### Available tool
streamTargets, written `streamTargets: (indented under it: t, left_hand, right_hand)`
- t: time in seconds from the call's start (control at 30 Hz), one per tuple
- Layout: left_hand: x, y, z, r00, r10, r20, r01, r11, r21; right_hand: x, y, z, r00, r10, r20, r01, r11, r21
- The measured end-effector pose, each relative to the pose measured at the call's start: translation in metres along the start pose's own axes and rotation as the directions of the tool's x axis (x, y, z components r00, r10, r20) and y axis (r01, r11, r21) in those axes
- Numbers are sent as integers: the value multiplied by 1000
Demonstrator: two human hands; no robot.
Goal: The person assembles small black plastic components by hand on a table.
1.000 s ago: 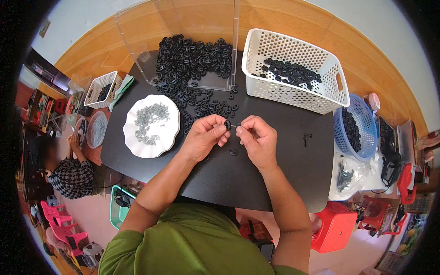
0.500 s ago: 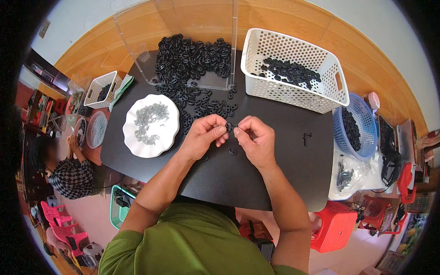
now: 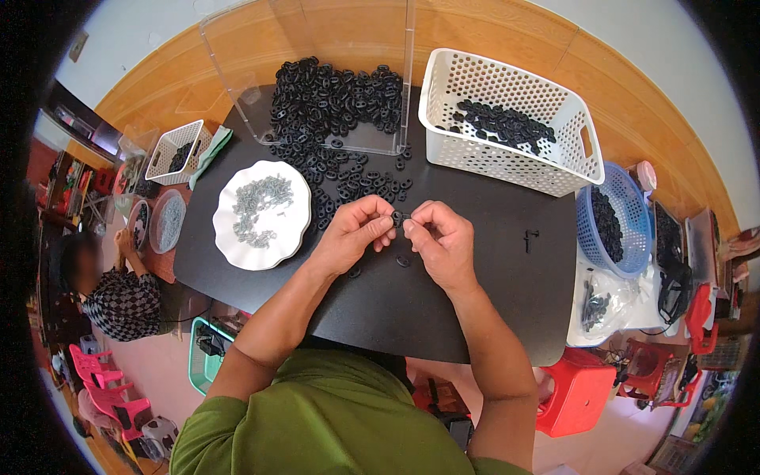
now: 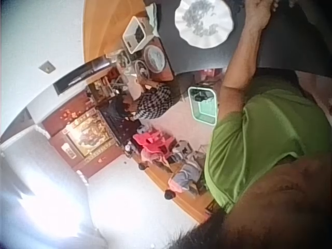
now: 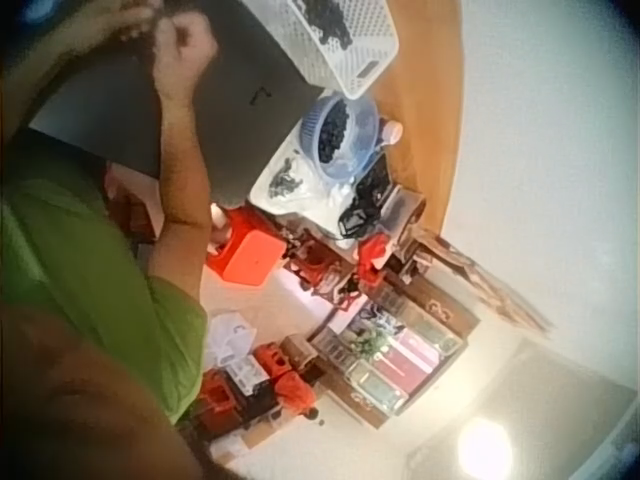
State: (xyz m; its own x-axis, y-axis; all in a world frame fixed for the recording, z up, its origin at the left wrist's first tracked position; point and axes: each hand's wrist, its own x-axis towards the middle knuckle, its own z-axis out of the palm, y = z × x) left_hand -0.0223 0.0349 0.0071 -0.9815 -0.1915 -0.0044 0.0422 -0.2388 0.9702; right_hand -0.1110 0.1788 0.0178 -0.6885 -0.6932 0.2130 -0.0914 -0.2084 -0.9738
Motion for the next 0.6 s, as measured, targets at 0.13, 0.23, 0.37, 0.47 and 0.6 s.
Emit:
streamTargets:
  t: [0.13,0.23,0.37,0.47,0.6]
  left_hand:
    - [0,1,-1,1000,-11,4,11,999,39]
    - [0,1,-1,1000,17,25,-18,999,51]
    - [0,0,0,1000,21,15,-22,999,43]
    - [0,0,-1,999,20,27,-21,999,37]
    - [-1,0,0,999,37,39,-38,999,11]
  right_hand:
    - [1,2,0,999,-23,24,23,1000,-8]
    - [-1,4,3,1000,0,-22,2,998,69]
    - [-1,5,3,1000,3,-6,-3,999,54]
    - [-2,6,3,1000,-17,9,17,999,28]
    - [-4,5,10,998,-34,-48,38,994,99]
